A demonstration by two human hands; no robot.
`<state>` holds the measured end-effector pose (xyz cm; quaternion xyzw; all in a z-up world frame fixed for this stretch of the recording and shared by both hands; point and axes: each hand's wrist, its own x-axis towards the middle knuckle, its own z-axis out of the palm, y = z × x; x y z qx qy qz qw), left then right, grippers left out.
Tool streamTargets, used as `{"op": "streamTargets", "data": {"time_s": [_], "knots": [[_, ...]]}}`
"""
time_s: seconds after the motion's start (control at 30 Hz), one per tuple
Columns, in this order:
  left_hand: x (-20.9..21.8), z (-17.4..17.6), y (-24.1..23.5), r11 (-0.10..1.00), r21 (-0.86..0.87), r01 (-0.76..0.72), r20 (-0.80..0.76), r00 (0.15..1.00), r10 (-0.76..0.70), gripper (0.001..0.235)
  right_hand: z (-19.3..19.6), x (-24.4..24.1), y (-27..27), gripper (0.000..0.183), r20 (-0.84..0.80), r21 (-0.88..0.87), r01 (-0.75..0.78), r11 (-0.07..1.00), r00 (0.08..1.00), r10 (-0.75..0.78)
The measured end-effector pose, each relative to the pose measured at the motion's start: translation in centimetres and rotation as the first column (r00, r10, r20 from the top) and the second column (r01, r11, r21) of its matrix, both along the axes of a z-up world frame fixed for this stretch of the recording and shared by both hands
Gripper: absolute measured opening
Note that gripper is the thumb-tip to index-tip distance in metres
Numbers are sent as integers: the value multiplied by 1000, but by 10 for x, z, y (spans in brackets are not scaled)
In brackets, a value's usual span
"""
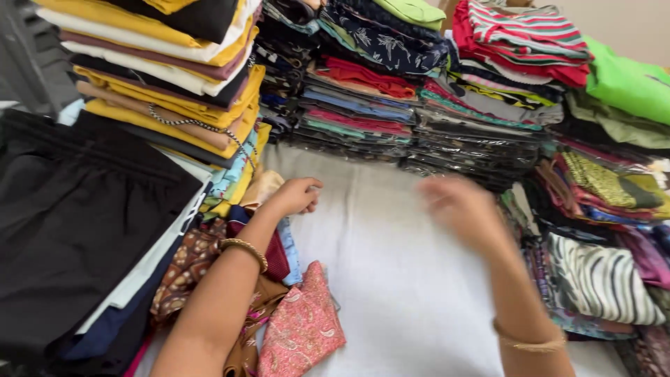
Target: The person folds various patterned and solid-colored fabric items one by one on a white table surface. They unfold each item, smooth it out, fold it into a smaller rectangle, and place it into a growing stack on the right side of the table.
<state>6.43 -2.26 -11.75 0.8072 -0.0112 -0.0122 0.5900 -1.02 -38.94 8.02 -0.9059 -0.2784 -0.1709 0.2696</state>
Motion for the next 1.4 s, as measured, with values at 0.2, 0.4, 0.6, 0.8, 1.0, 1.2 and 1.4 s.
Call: {"op": "streamTargets", "data": {"time_s": [0.2, 0.4, 0.6, 0.8, 1.0, 1.2, 1.4], "knots": [[-5, 3, 0, 1000, 8, 4, -2, 1000, -4, 34, -102, -50, 116, 46, -444, -6, -532, 847, 760, 475], [-46, 80, -25, 943, -198, 267, -18, 961, -276, 47, -59, -6, 80, 13, -317, 211, -412, 886, 829, 461], [-88, 145, -101, 869, -90, 486, 342, 835, -431, 45, -2, 18, 8, 12, -92, 379, -248, 891, 948, 303], [-76, 143, -75, 967, -53, 249, 459, 866, -198, 19, 35, 16, -49, 9, -95, 677, -92, 730, 973, 211], [-97, 159, -95, 967, 40, 253, 531, 814, -235, 23, 49, -3, -58, 6, 19, 680, -107, 725, 992, 128], [-54, 43, -128, 775, 621, 115, 467, 741, -483, 45, 60, -10, -68, 6, 125, 660, -67, 748, 992, -21], [-68, 115, -54, 355, 743, -567, 606, 796, 3, 18, 57, -15, -47, 5, 148, 626, -31, 779, 986, -80]]}}
